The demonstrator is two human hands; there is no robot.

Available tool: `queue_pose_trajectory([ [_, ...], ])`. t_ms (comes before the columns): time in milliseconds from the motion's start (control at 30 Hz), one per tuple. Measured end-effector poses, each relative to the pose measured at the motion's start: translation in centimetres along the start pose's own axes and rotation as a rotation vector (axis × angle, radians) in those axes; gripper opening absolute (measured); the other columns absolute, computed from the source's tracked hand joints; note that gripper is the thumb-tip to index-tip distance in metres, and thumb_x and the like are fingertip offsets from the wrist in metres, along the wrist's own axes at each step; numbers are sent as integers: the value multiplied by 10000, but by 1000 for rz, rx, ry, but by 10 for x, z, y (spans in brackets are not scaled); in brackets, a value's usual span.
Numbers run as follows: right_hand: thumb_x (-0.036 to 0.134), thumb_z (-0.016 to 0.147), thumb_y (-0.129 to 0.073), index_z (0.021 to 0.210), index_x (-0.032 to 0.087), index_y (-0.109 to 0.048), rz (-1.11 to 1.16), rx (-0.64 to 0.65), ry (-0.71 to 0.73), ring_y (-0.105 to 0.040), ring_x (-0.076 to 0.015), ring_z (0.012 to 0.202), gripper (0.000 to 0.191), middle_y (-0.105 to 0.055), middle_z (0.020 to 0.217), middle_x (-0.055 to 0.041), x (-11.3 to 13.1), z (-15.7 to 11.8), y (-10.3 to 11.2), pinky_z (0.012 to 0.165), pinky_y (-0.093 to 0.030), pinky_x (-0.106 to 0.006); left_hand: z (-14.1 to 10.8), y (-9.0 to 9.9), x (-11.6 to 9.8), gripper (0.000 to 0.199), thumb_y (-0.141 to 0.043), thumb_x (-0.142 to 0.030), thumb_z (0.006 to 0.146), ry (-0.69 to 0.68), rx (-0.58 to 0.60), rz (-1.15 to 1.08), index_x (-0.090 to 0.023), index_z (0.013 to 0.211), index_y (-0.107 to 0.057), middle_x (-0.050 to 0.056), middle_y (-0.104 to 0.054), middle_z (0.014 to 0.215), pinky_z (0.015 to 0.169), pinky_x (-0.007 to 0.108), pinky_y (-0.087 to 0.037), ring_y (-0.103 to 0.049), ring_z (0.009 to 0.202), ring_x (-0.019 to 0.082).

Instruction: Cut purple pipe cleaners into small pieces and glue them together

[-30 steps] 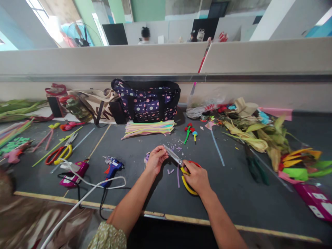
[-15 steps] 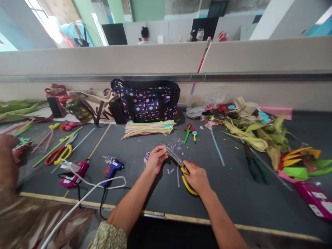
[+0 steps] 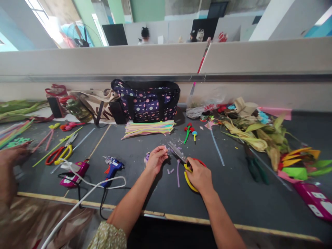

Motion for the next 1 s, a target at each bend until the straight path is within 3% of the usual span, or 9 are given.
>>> queue_pose_trajectory([
  [433, 179, 723, -552, 992, 258, -550, -54, -25, -16, -565, -120, 735, 280, -616, 838, 19, -4, 1, -5, 614, -326, -223, 1, 2, 0, 323, -774, -195, 612, -23, 8, 30, -148, 905, -646, 2, -636, 714, 562, 180, -495, -570, 558, 67],
  [567, 196, 742, -542, 1066, 257, -545, -123, -44, -2, -566, -134, 739, 330, -631, 870, 2, -6, 0, -8, 612, -324, -239, -5, -4, -2, 332, -730, -228, 661, -104, 81, 226, -152, 978, -667, 15, -623, 727, 572, 201, -475, -545, 557, 80],
  [667, 209, 763, -528, 1115, 252, -530, -147, -46, 15, -572, -143, 774, 354, -635, 895, -9, -6, -1, -8, 629, -332, -244, -10, -10, -1, 329, -703, -161, 653, -208, 130, 434, -187, 981, -693, 10, -615, 705, 597, 211, -452, -544, 607, 115],
  [867, 197, 766, -525, 1131, 248, -529, -172, -21, 56, -569, -149, 788, 369, -629, 883, -22, -3, -1, -7, 628, -329, -246, -14, -16, 1, 449, -618, -19, 614, -285, 159, 571, -281, 970, -698, 36, -678, 940, 860, 273, -417, -583, 927, 210],
  [933, 182, 766, -518, 1123, 245, -533, -170, -25, 65, -567, -147, 787, 363, -627, 877, -20, -2, -1, -6, 631, -328, -247, -14, -14, 1, 503, -604, -9, 606, -283, 158, 581, -298, 1011, -681, 29, -679, 971, 861, 280, -415, -586, 927, 216],
  [1000, 171, 767, -510, 1119, 244, -535, -169, -31, 64, -566, -145, 785, 360, -625, 869, -16, -1, -1, -5, 636, -328, -248, -12, -12, 1, 555, -597, -6, 607, -276, 150, 587, -294, 1079, -654, 17, -680, 870, 800, 266, -429, -593, 811, 200],
])
Point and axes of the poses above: each hand's wrist, its own z-axis towards the middle knuckle, its own y-axis out of the back of the hand, x = y × z, the point moved 3 cm from there along z, towards the middle knuckle
